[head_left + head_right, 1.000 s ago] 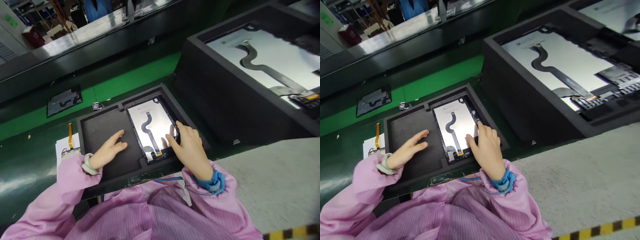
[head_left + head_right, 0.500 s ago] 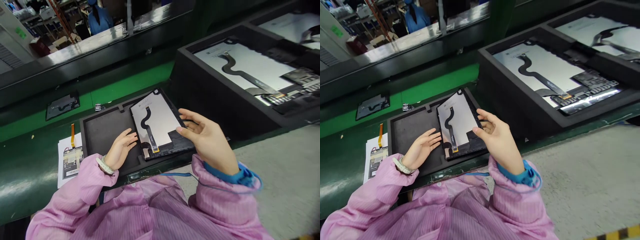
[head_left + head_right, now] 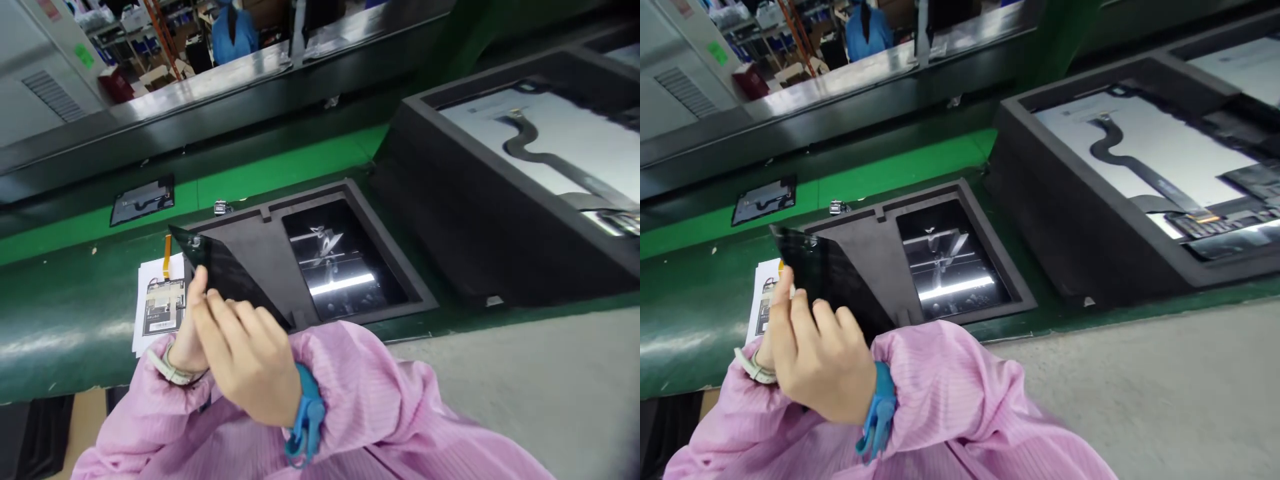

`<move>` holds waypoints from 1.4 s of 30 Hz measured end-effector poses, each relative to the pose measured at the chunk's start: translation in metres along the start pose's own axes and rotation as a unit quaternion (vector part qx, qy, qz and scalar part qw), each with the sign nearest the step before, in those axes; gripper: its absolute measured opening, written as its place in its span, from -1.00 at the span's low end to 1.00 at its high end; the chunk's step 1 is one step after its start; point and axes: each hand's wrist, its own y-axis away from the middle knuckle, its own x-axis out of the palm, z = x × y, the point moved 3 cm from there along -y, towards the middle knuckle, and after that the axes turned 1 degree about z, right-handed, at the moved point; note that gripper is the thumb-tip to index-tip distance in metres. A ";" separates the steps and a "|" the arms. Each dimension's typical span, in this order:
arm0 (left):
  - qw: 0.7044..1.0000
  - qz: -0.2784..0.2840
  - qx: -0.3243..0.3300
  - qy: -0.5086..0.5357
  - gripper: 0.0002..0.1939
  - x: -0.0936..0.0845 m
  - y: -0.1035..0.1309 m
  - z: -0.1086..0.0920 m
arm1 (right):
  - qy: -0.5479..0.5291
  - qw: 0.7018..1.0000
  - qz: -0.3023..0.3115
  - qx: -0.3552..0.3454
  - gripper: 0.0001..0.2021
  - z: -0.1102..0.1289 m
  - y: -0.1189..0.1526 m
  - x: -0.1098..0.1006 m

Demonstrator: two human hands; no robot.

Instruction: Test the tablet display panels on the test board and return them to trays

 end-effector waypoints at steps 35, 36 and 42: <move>0.781 -0.349 0.119 -0.505 -0.29 -0.189 -0.084 -0.039 | -0.003 0.881 0.466 0.080 -0.20 -0.088 0.014 0.104; 0.826 -0.338 0.159 -0.423 -0.25 -0.193 -0.086 -0.038 | -0.014 0.878 0.472 0.083 -0.13 -0.090 0.013 0.114; 0.891 -0.254 0.340 -0.162 -0.54 -0.198 -0.090 -0.035 | -0.093 0.891 0.437 0.086 -0.24 -0.094 0.033 0.134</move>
